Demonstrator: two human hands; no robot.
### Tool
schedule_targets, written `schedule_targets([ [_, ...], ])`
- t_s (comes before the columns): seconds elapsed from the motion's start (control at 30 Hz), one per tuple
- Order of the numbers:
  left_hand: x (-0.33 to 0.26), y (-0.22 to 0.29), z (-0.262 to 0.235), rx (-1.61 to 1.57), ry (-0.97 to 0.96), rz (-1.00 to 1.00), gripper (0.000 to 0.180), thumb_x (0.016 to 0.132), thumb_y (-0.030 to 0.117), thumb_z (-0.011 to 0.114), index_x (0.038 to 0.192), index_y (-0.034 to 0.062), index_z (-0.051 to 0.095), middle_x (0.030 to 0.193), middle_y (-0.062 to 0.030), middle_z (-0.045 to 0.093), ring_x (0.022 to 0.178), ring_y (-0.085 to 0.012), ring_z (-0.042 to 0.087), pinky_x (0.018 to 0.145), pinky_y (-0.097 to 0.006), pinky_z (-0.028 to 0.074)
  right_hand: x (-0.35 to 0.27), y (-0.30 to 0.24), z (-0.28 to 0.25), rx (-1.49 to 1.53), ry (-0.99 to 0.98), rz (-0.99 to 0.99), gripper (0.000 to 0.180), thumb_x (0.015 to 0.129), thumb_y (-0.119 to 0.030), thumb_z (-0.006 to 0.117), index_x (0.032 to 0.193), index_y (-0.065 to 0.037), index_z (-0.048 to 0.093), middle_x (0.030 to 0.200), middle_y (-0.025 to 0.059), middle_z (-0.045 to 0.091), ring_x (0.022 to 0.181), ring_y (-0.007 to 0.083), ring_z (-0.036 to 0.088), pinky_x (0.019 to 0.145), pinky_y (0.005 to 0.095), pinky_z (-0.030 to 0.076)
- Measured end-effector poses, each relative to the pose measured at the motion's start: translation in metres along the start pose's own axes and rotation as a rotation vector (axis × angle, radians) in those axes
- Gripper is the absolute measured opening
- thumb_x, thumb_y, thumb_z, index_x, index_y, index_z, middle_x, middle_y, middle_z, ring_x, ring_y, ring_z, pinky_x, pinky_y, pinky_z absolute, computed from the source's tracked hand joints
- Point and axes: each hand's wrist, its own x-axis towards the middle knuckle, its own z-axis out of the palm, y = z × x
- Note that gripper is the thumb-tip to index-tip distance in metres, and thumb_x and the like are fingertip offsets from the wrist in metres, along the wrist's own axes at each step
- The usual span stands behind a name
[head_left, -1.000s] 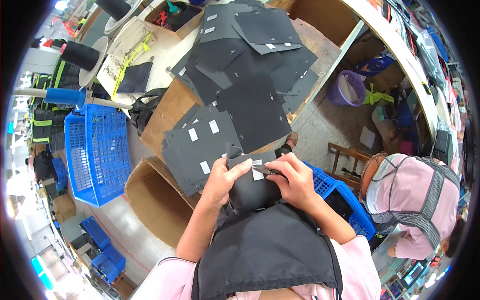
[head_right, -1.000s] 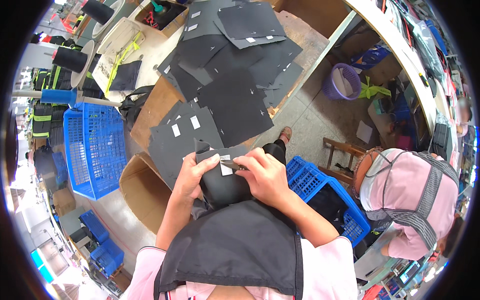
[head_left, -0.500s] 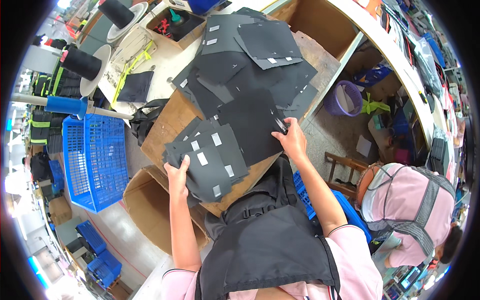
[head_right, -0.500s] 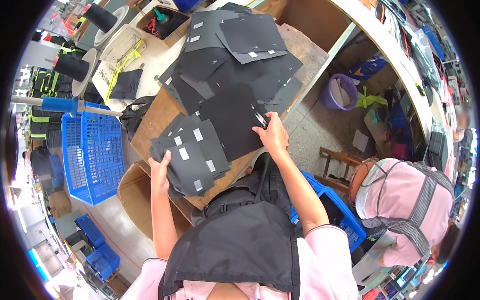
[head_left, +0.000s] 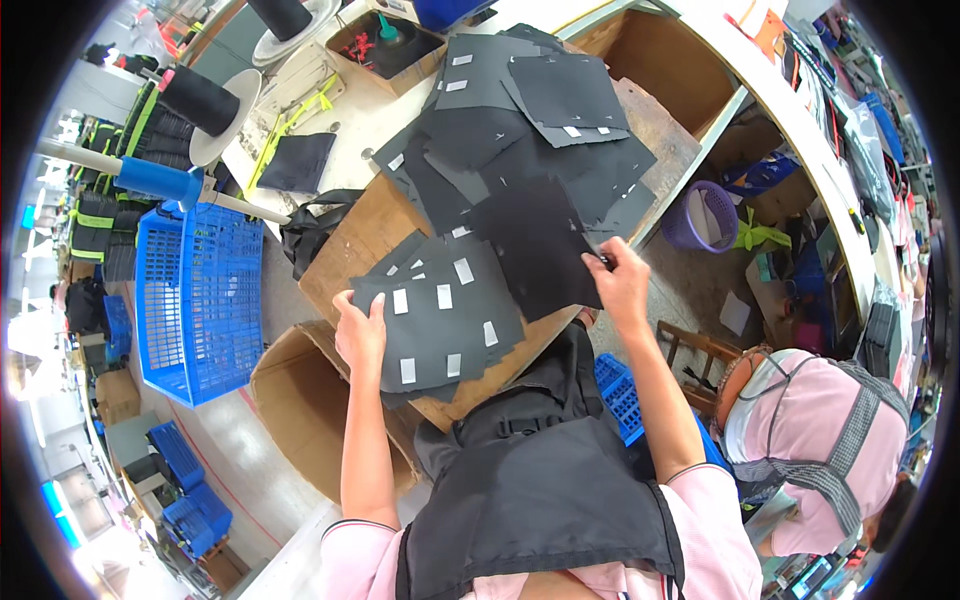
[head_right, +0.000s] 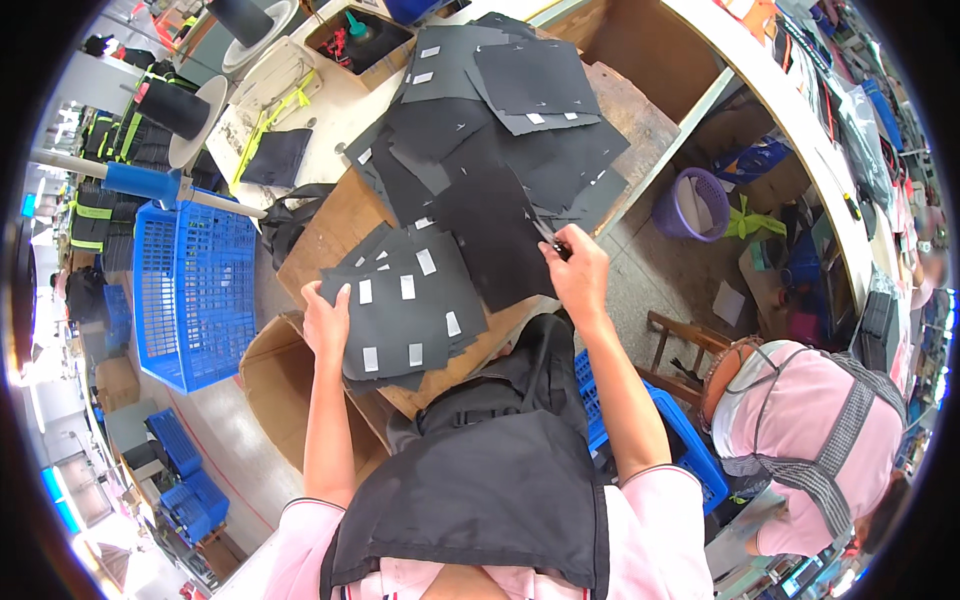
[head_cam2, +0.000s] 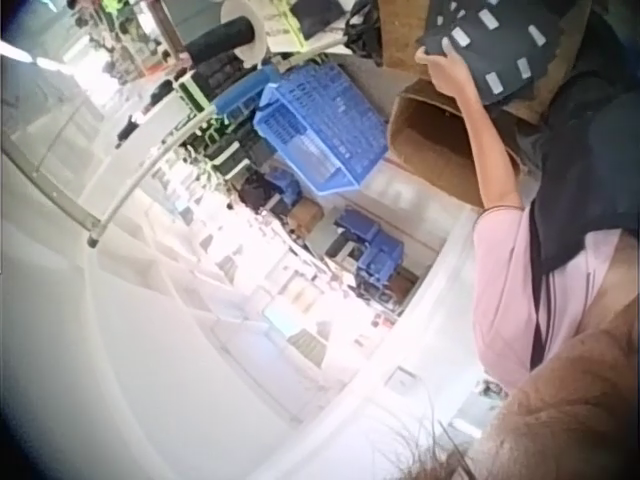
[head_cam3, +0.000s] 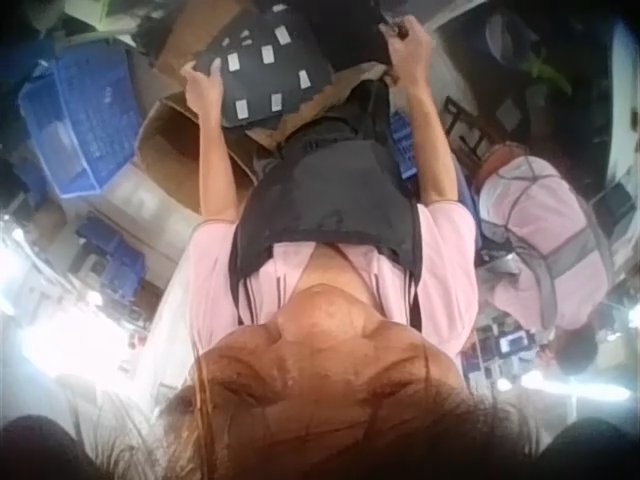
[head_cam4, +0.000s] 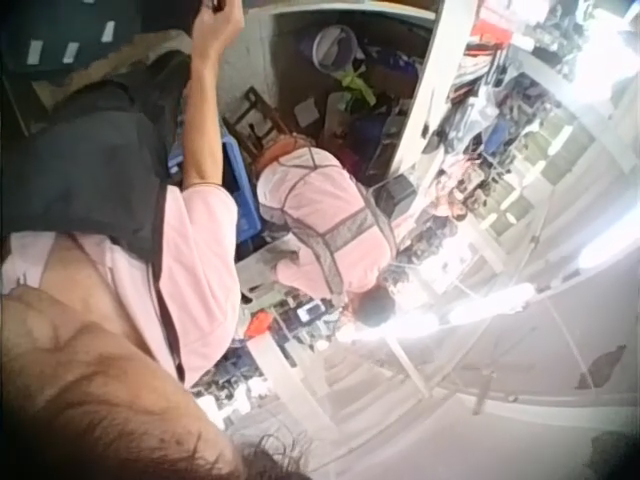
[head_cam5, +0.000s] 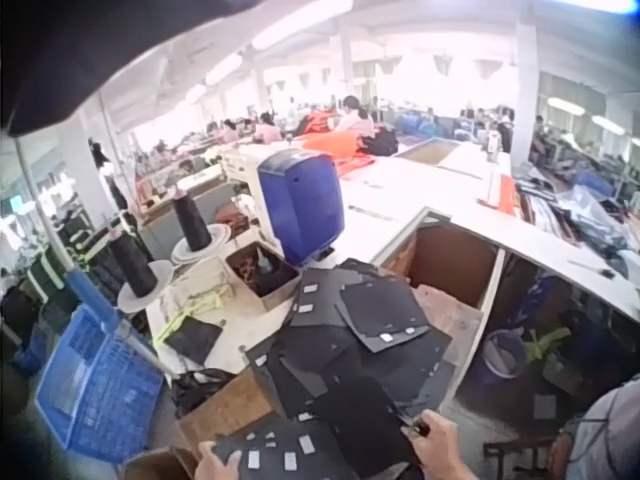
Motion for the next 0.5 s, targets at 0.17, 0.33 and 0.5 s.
schedule_targets([
  [0.17, -0.018, 0.002, 0.007, 0.005, 0.411, 0.31, 0.066, 0.082, 0.037, 0.065, 0.131, 0.0056, 0.034, 0.122, -0.0203, 0.048, 0.111, -0.0357, 0.05, 0.089, -0.044, 0.04, -0.022, -0.068, -0.049, -0.062, 0.063, -0.364, 0.016, 0.064, 0.006, 0.061, 0.076, -0.002, 0.056, 0.068, 0.0115, 0.055, 0.059, 0.0245, 0.057, 0.054, 0.03, 0.046],
  [0.33, -0.079, 0.058, 0.013, -1.709, -1.069, -0.033, 0.07, 0.089, 0.06, 0.04, 0.139, 0.0117, 0.032, 0.136, -0.0113, 0.041, 0.122, -0.0235, 0.043, 0.098, -0.042, 0.038, -0.085, -0.068, -0.007, -0.182, -0.19, -0.73, 0.013, 0.064, -0.007, 0.058, 0.073, -0.011, 0.05, 0.064, 0.0042, 0.044, 0.049, 0.0195, 0.049, 0.046, 0.0309, 0.04],
  [0.5, -0.08, 0.063, 0.008, -1.54, -0.981, -0.215, 0.039, 0.087, 0.027, 0.062, 0.115, 0.0008, 0.053, 0.11, -0.009, 0.059, 0.101, -0.0204, 0.057, 0.09, -0.038, 0.045, -0.12, -0.049, -0.001, -0.172, -0.349, -0.865, 0.011, 0.066, -0.01, 0.058, 0.072, -0.01, 0.048, 0.063, 0.001, 0.043, 0.051, 0.0137, 0.052, 0.048, 0.0282, 0.042],
])
